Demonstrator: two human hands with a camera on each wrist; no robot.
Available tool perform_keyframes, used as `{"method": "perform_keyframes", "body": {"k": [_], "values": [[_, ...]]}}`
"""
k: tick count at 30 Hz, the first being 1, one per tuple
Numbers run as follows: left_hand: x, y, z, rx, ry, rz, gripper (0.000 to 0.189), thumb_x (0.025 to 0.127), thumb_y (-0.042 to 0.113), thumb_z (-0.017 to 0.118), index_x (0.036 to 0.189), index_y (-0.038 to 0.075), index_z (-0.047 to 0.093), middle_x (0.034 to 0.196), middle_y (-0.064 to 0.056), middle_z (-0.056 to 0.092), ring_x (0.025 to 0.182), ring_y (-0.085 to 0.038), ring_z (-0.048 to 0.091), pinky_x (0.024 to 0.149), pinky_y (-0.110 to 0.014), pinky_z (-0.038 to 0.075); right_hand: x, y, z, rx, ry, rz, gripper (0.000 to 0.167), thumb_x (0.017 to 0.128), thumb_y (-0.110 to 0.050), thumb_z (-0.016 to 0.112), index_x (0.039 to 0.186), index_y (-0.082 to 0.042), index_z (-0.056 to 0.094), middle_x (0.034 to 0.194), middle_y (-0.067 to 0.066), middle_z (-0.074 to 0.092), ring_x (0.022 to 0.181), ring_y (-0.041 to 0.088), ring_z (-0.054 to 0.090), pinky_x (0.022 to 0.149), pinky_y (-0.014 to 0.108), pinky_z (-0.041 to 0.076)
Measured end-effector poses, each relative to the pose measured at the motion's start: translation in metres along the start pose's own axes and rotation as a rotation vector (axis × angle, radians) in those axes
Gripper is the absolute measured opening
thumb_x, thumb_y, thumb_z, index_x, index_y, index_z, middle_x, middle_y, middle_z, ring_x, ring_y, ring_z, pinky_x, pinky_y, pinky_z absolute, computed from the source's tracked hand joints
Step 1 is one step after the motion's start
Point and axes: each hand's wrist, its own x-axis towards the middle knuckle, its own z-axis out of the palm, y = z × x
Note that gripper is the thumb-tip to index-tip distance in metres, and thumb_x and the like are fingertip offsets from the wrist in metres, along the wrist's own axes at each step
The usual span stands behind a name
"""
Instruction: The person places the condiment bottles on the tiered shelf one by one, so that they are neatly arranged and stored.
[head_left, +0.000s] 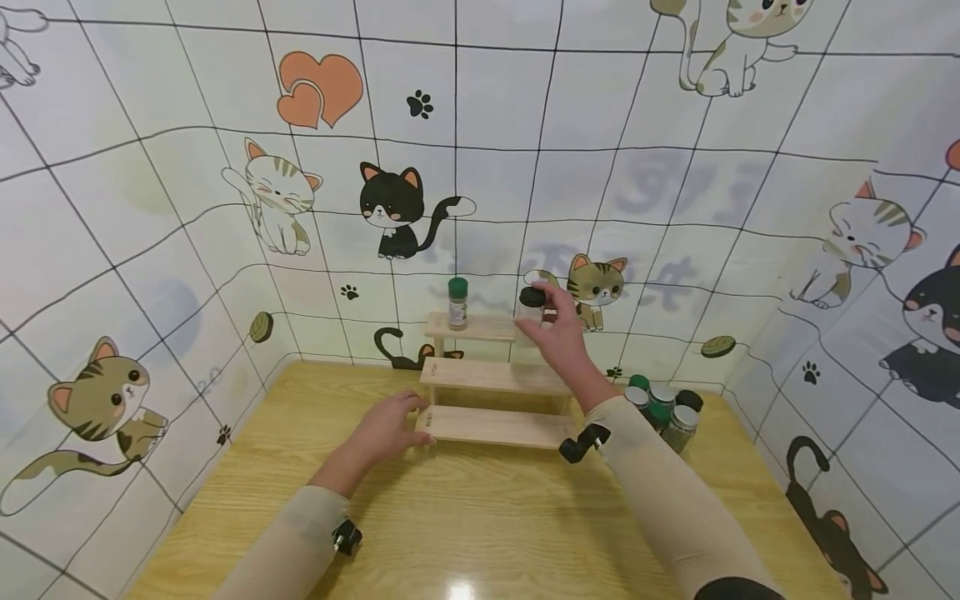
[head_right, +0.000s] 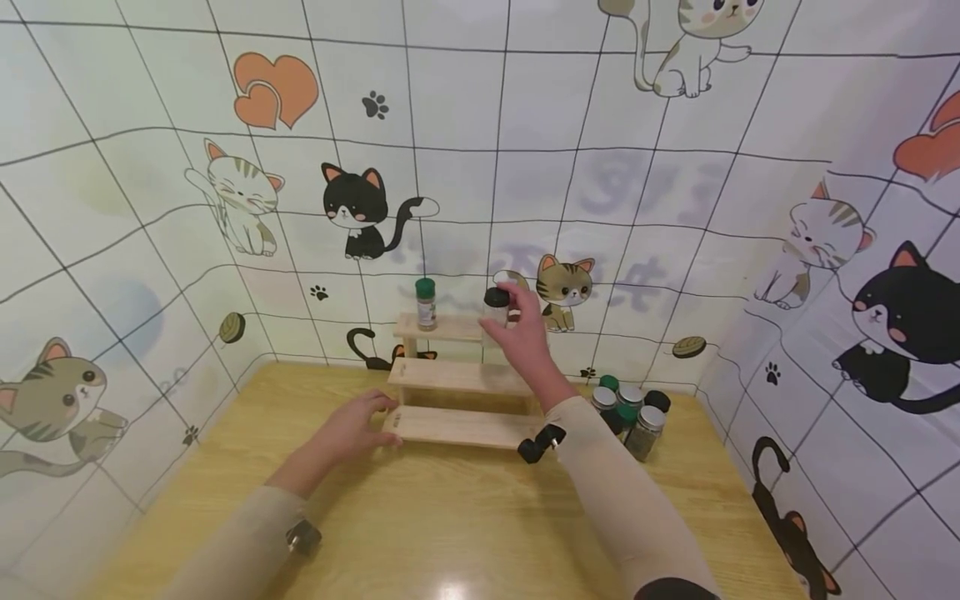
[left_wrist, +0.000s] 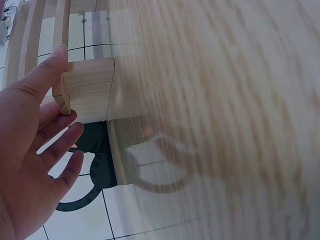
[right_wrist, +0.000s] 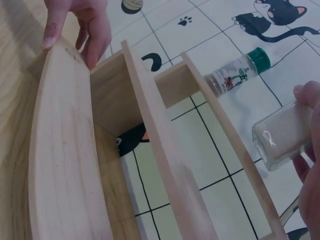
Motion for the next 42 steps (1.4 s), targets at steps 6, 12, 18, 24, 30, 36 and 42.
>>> {"method": "perform_keyframes", "body": {"k": [6, 12, 18, 24, 30, 36, 42], "values": [[0.001, 0.001, 0.001, 0.011, -0.008, -0.012, 0.068, 0.088, 0.04, 0.097, 0.142, 0.007, 0.072, 0.135, -0.007, 0.069, 0.123, -0.032, 0.069, 0.107, -0.054, 0.056, 0.013, 0.005, 0.009, 0.003, 0.038, 0.023, 0.067, 0.096, -0.011, 0.089, 0.155, -0.009, 0.058, 0.145, 0.015, 0.051, 0.117, 0.031, 0.053, 0.098, 0.044, 0.05], [-0.001, 0.001, 0.002, 0.018, -0.013, -0.004, 0.067, 0.088, 0.04, 0.097, 0.141, 0.007, 0.072, 0.134, -0.006, 0.069, 0.122, -0.032, 0.069, 0.107, -0.053, 0.057, 0.024, 0.009, 0.018, 0.009, 0.048, 0.014, 0.065, 0.095, -0.008, 0.089, 0.152, -0.007, 0.058, 0.144, 0.015, 0.053, 0.116, 0.027, 0.055, 0.096, 0.039, 0.051], [-0.002, 0.001, 0.002, 0.023, -0.011, 0.001, 0.066, 0.088, 0.04, 0.097, 0.141, 0.009, 0.072, 0.134, -0.006, 0.069, 0.122, -0.031, 0.069, 0.105, -0.053, 0.058, 0.029, 0.009, 0.026, -0.005, 0.027, 0.027, 0.065, 0.095, -0.01, 0.09, 0.152, -0.007, 0.058, 0.148, 0.016, 0.05, 0.119, 0.03, 0.055, 0.099, 0.044, 0.051], [-0.001, 0.001, 0.001, 0.012, -0.014, 0.009, 0.068, 0.088, 0.039, 0.096, 0.142, 0.007, 0.071, 0.135, -0.007, 0.068, 0.122, -0.032, 0.069, 0.105, -0.054, 0.057, 0.03, 0.012, 0.031, -0.04, 0.022, 0.045, 0.065, 0.097, -0.013, 0.089, 0.154, -0.01, 0.057, 0.147, 0.015, 0.05, 0.121, 0.029, 0.056, 0.1, 0.045, 0.052], [0.0, 0.001, 0.0, 0.016, -0.018, 0.001, 0.069, 0.088, 0.041, 0.097, 0.142, 0.008, 0.071, 0.135, -0.007, 0.069, 0.123, -0.032, 0.069, 0.106, -0.054, 0.057, 0.029, 0.018, 0.035, -0.035, 0.004, 0.012, 0.066, 0.1, -0.016, 0.086, 0.157, -0.012, 0.054, 0.149, 0.015, 0.047, 0.124, 0.031, 0.054, 0.103, 0.048, 0.053], [0.0, 0.002, -0.002, 0.009, -0.018, -0.007, 0.068, 0.088, 0.04, 0.097, 0.143, 0.007, 0.071, 0.135, -0.007, 0.069, 0.123, -0.032, 0.069, 0.105, -0.054, 0.057, 0.029, 0.02, 0.036, -0.01, -0.011, 0.01, 0.066, 0.1, -0.015, 0.085, 0.158, -0.012, 0.053, 0.147, 0.016, 0.045, 0.123, 0.031, 0.054, 0.105, 0.05, 0.054], [-0.001, 0.003, -0.003, 0.005, -0.014, -0.01, 0.067, 0.088, 0.039, 0.096, 0.142, 0.008, 0.072, 0.134, -0.006, 0.069, 0.122, -0.032, 0.069, 0.105, -0.053, 0.057, 0.028, 0.02, 0.037, 0.003, -0.017, 0.061, 0.071, 0.1, -0.018, 0.086, 0.161, -0.016, 0.049, 0.141, 0.014, 0.051, 0.121, 0.029, 0.053, 0.106, 0.049, 0.052]]}}
